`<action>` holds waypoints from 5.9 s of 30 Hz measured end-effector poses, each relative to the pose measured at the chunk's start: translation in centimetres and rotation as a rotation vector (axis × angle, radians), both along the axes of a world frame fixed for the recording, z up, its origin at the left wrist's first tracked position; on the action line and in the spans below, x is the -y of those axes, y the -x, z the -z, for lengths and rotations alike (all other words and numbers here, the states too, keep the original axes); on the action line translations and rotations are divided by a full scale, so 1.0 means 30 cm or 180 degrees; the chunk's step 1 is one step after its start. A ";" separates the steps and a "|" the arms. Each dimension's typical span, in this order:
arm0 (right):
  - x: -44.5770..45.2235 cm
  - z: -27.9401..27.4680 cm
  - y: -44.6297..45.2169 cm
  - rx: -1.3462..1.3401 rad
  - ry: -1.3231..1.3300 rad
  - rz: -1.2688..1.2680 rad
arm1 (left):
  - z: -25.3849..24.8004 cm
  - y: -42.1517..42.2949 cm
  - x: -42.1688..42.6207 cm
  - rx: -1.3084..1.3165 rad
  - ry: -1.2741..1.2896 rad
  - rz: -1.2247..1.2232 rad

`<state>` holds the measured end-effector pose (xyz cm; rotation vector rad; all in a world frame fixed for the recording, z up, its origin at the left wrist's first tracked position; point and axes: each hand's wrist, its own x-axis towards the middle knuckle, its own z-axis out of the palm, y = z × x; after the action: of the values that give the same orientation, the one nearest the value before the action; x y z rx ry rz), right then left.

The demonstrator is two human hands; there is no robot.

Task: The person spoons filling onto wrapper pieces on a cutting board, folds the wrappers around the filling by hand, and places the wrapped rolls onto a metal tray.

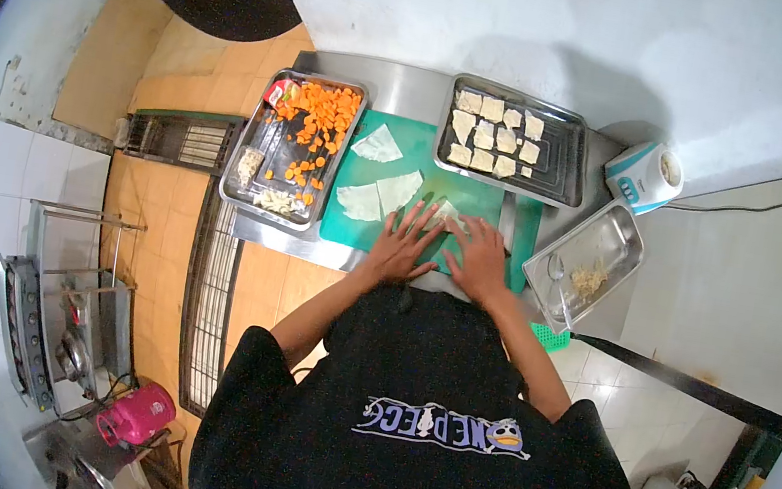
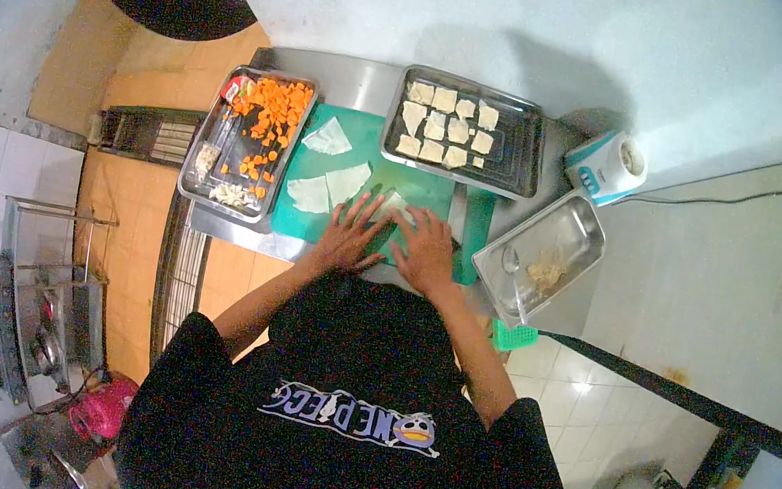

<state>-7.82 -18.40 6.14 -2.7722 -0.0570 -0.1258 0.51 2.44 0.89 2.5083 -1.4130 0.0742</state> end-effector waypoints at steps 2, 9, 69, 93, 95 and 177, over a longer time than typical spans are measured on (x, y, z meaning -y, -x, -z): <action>-0.012 0.036 0.041 0.0023 0.0358 -0.0181 | -0.004 0.001 -0.001 -0.0061 0.0036 -0.0026; -0.019 0.030 0.056 -0.0253 0.0498 -0.0223 | 0.015 0.009 0.004 -0.0192 0.0113 -0.0094; 0.101 0.039 -0.335 -0.1059 -0.1667 -0.0364 | 0.044 0.026 -0.003 -0.0041 0.0337 0.0403; 0.125 0.056 -0.224 -0.0253 -0.0998 -0.1023 | -0.019 -0.038 0.008 0.0046 0.0495 -0.0325; 0.126 0.070 -0.218 -0.0158 -0.1014 -0.1031 | -0.063 -0.064 0.020 0.0039 0.0431 -0.0251; -0.040 0.081 -0.169 0.0151 0.0058 -0.0373 | -0.043 -0.060 -0.021 -0.0144 0.1012 -0.0965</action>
<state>-2.77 -17.20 3.71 -2.7756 -0.2336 -0.1610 2.32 3.08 2.17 2.4131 -0.9101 0.2747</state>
